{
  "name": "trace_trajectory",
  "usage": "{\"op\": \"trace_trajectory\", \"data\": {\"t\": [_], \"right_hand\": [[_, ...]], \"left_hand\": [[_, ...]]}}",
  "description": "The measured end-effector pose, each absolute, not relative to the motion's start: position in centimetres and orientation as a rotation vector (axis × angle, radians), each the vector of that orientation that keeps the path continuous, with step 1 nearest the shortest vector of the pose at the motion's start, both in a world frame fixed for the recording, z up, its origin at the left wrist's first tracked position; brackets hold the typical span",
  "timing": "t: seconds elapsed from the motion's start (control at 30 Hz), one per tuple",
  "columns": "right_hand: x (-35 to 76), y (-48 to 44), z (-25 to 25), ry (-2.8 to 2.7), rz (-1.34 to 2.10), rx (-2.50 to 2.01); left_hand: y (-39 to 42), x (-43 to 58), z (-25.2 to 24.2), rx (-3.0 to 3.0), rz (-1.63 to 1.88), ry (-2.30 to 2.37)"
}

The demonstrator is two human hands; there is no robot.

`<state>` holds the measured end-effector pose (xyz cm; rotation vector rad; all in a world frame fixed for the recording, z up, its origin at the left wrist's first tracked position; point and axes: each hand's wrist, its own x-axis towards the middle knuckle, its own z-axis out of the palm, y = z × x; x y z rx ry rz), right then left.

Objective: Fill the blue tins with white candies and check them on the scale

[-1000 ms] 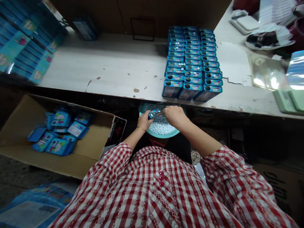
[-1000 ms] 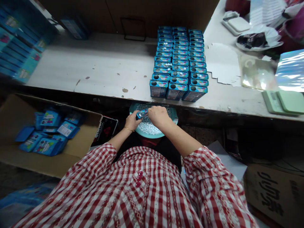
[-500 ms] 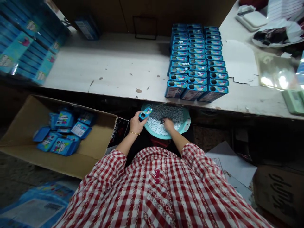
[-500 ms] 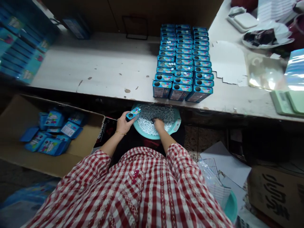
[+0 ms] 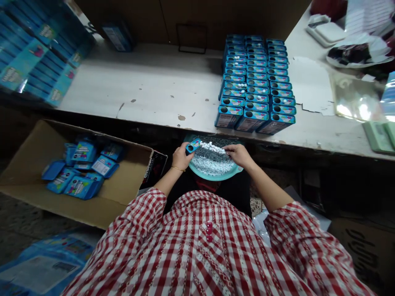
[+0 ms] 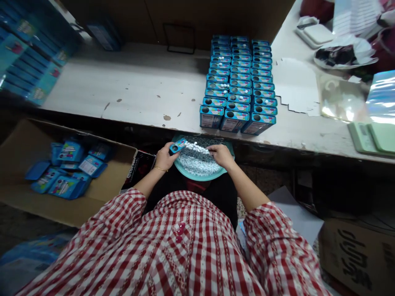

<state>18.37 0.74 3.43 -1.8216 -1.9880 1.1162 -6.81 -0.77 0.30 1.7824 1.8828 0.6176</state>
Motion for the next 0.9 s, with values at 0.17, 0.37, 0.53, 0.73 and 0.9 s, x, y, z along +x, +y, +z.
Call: {"op": "trace_trajectory", "data": {"t": [0.17, 0.37, 0.53, 0.73, 0.9], "right_hand": [[16.1, 0.8, 10.1, -2.528, 0.712, -1.931], [12.2, 0.4, 14.0, -2.858, 0.424, -1.916], [13.4, 0.0, 14.8, -2.86, 0.404, -1.906], [19.2, 0.1, 6.7, -2.566, 0.606, -2.315], [15.4, -0.4, -3.1, -2.25, 0.993, -2.389]], "left_hand": [[-0.7, -4.5, 0.3, 1.912, 0.441, 1.815], [-0.8, -3.7, 0.6, 1.966, 0.36, 1.782], [-0.9, -4.2, 0.4, 1.922, 0.45, 1.788], [-1.4, -6.3, 0.1, 1.801, 0.686, 1.763], [-1.7, -7.7, -0.1, 1.699, 0.799, 1.802]]}}
